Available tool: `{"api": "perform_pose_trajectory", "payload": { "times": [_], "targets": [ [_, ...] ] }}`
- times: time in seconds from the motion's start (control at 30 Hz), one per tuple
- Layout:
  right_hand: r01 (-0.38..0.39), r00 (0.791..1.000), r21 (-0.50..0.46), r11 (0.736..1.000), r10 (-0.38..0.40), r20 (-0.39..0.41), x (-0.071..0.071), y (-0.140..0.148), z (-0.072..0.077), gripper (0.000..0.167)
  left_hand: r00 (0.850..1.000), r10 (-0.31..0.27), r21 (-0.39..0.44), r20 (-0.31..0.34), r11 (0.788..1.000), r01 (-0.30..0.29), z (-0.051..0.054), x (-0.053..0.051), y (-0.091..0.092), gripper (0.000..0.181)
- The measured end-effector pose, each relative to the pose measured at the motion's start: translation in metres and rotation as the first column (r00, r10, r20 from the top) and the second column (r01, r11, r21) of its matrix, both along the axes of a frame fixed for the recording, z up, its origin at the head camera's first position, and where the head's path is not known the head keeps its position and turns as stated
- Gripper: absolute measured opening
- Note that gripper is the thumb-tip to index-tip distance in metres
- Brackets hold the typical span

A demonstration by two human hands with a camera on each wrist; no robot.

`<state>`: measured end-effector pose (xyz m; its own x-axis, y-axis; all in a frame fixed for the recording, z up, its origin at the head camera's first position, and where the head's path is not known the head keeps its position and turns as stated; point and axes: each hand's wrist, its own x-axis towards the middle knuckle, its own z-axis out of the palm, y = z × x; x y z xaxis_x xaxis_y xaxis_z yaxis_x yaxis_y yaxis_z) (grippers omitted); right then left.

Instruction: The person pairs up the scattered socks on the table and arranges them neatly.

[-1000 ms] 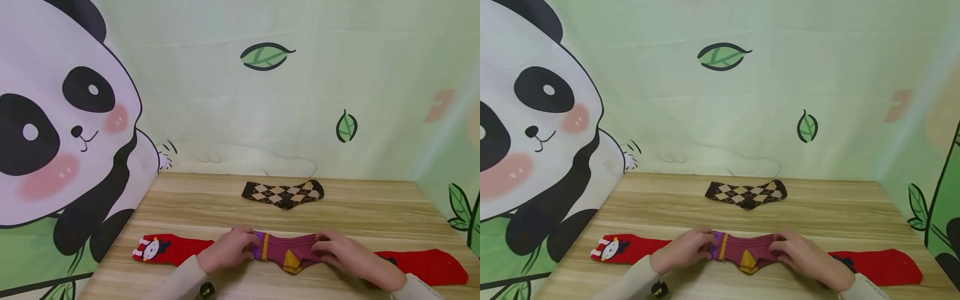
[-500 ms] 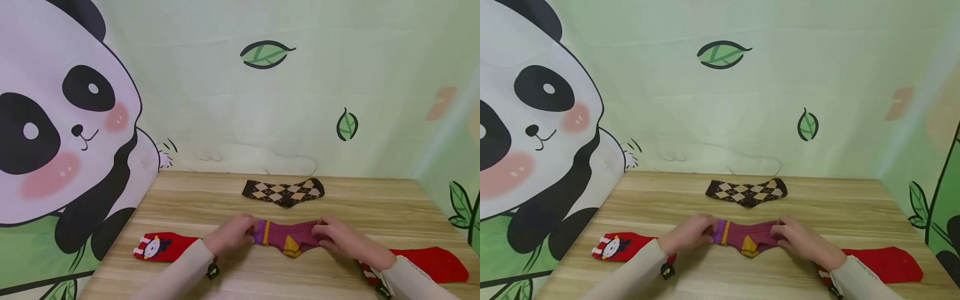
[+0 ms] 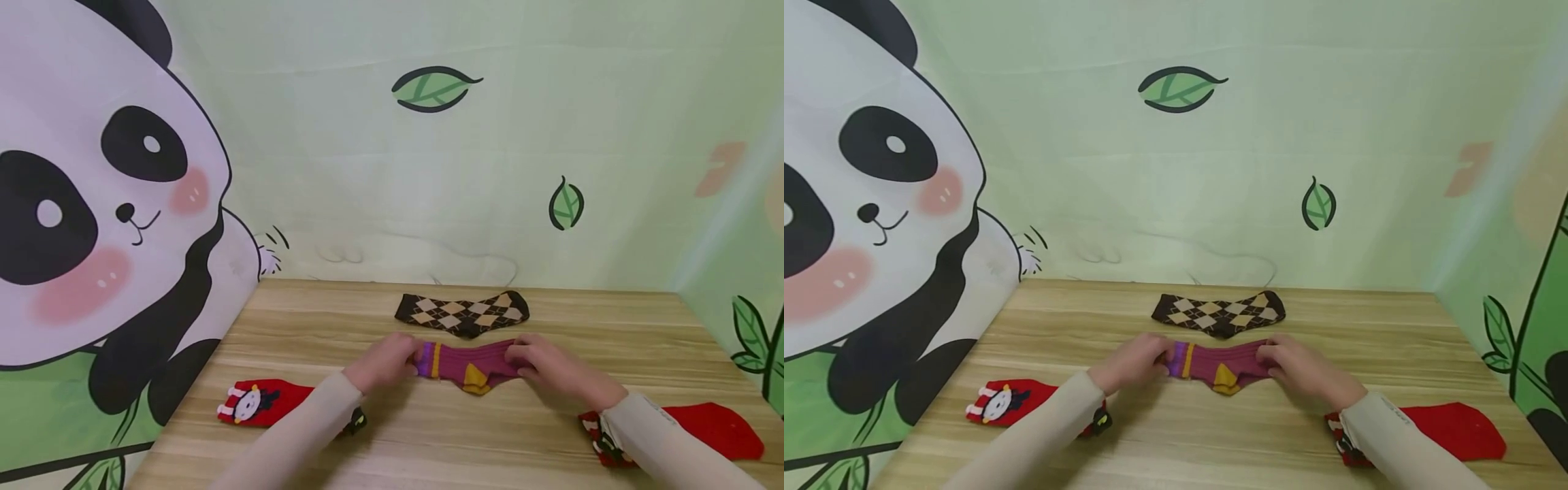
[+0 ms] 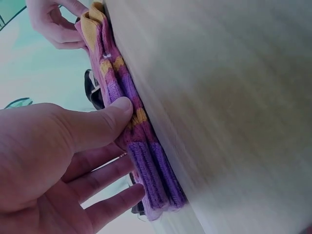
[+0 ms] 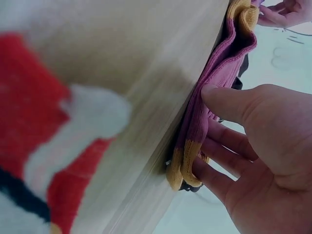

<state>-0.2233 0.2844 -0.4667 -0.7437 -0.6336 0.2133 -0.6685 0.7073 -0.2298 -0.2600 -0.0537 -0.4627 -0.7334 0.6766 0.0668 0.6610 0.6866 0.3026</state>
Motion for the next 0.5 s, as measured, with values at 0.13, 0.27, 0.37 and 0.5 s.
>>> {"api": "perform_pose_trajectory", "payload": {
  "times": [0.13,0.27,0.37,0.5],
  "targets": [
    [-0.007,1.0,-0.003,1.0,0.007,0.001,-0.009,-0.001,0.001,0.023,0.999,0.022,-0.031,-0.026,0.999,-0.023,0.001,-0.007,0.003,0.016],
    [-0.011,1.0,0.003,1.0,0.011,-0.018,-0.017,-0.001,0.0,0.023,0.999,0.031,-0.067,-0.042,0.997,-0.034,0.001,-0.013,0.005,0.017],
    [-0.001,1.0,0.014,1.0,0.001,-0.026,-0.022,-0.002,-0.001,0.022,0.999,0.028,-0.07,-0.041,0.997,-0.031,0.001,-0.017,0.005,0.016],
    [0.022,1.0,0.02,1.0,-0.022,-0.01,-0.028,-0.001,-0.004,0.022,0.998,0.03,-0.059,-0.046,0.998,-0.033,-0.002,-0.023,0.005,0.015]
  ]
}}
